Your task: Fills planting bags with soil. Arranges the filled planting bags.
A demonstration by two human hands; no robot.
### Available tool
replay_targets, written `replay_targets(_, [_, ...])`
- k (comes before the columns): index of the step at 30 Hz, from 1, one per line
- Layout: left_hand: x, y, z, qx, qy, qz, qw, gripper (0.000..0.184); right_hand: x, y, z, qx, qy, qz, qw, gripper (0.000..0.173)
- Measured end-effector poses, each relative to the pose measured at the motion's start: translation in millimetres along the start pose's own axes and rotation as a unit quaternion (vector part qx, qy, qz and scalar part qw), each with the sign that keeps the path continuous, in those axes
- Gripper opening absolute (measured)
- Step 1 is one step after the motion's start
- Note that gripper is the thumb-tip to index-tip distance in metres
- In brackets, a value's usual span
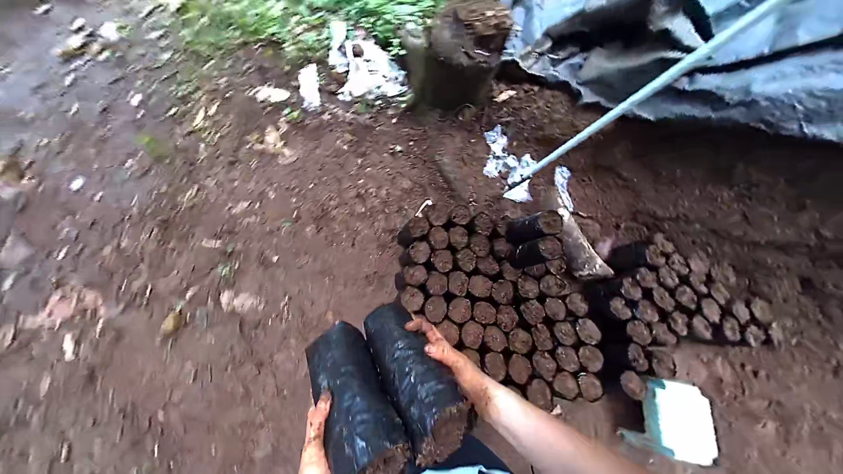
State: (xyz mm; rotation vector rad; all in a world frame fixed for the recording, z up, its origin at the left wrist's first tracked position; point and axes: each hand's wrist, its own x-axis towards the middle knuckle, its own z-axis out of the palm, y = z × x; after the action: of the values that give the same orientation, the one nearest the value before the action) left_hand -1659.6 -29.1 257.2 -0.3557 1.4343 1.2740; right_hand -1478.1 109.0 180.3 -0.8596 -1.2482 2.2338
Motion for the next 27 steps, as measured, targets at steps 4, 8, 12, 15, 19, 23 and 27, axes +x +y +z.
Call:
replay_targets(4, [79.0,54.0,66.3,0.098,-0.064,-0.056,0.992,0.034,39.1,-15.4,-33.5,0.002,0.144,0.003,0.99,0.058])
replay_targets(8, [143.8,83.8,149.4,0.22,-0.127,-0.098,0.962,0.036,63.1,-20.6,-71.8,0.049,0.291,-0.042,0.955,0.059])
replay_targets(12, [189.3,89.7,248.7,0.352,-0.174,-0.173,0.903,0.041,75.2,-2.3,-120.3,0.11,0.44,-0.102,0.885,0.06])
replay_targets(15, [218.0,75.4,326.1,0.444,-0.215,-0.208,0.845,0.043,74.5,-13.7,-139.4,0.298,0.509,-0.137,0.796,0.046])
replay_targets(19, [261.3,41.7,416.8,0.555,-0.267,-0.241,0.75,0.045,85.2,-9.4,-172.7,0.483,0.522,-0.236,0.662,0.042])
replay_targets(23, [303.6,-4.3,496.9,0.637,-0.304,-0.252,0.662,0.043,110.2,2.7,-223.8,0.526,0.582,-0.272,0.558,0.039])
replay_targets(27, [340.9,-50.1,552.2,0.689,-0.329,-0.256,0.592,0.046,128.4,27.6,-277.1,0.579,0.577,-0.294,0.495,0.045])
